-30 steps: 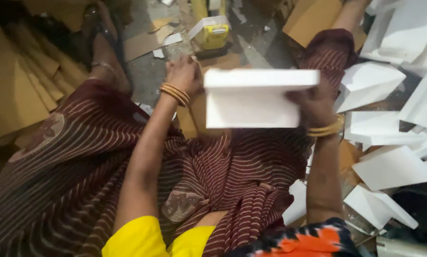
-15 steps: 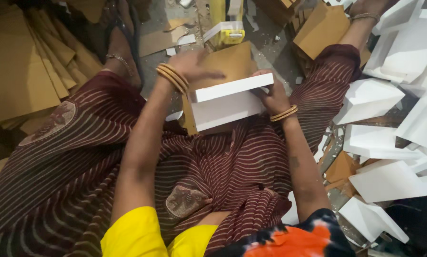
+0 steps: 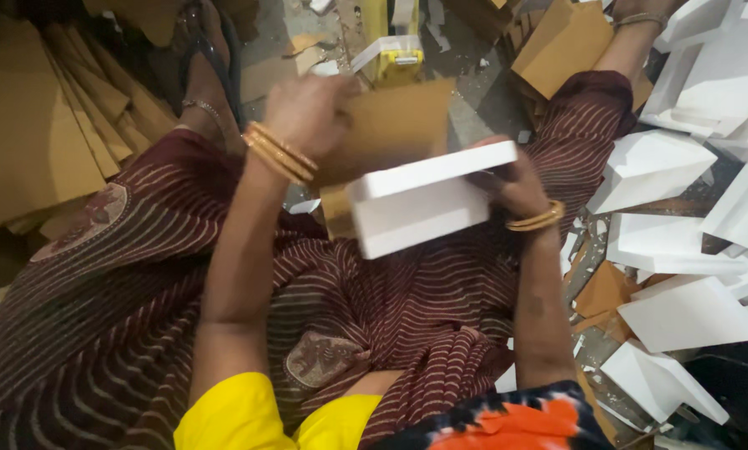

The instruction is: The person assembles small cardboard boxes by folding flaps and securing them with adhesive tape. They repeatedly pick up flat cardboard pieces, fold them into box shapes, and use a tape dispenser to seal the edges.

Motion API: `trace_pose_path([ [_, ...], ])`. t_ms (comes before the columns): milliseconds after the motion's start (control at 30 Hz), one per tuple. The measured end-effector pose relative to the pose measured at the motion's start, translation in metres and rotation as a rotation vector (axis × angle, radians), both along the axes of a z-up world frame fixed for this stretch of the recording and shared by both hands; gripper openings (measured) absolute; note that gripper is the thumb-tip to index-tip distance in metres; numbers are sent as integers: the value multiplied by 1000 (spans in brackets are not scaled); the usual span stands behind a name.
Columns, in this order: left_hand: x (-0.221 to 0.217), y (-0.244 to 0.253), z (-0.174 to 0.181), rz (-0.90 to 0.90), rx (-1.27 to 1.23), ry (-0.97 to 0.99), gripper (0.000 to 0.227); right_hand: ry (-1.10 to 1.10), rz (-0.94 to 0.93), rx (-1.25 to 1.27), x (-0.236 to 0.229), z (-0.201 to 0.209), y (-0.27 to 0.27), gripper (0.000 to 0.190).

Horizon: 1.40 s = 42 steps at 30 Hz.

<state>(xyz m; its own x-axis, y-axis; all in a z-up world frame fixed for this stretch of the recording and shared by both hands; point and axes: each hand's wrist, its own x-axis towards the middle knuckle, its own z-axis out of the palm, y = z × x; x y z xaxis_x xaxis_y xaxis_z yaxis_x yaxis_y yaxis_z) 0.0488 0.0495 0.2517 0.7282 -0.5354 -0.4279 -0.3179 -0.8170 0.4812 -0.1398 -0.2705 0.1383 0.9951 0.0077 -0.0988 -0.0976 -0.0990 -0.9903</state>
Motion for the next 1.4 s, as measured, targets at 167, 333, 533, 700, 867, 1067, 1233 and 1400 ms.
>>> trace_pose_path([
  [167,-27,13,50,-211,-105,-301,39,4,-208,215,-20,12,-54,25],
  [333,-15,2,8,-204,-152,62,65,-74,-365,-334,-38,18,-79,34],
  [533,12,23,-103,-97,103,-104,84,-136,-350,-16,-43,26,-74,42],
  [700,6,17,-159,-95,174,190,85,-107,-410,-304,-53,30,-90,37],
  [867,-2,3,-169,4,-83,376,82,51,-452,-385,-64,27,-99,33],
  [1067,-20,-12,-196,-15,-347,493,76,17,-477,-115,-65,16,-72,38],
  [1233,-36,-30,-240,112,-479,648,75,76,-449,-137,-54,16,-45,37],
  [1400,-40,-45,-278,63,-917,697,73,89,-344,-90,-40,10,-8,30],
])
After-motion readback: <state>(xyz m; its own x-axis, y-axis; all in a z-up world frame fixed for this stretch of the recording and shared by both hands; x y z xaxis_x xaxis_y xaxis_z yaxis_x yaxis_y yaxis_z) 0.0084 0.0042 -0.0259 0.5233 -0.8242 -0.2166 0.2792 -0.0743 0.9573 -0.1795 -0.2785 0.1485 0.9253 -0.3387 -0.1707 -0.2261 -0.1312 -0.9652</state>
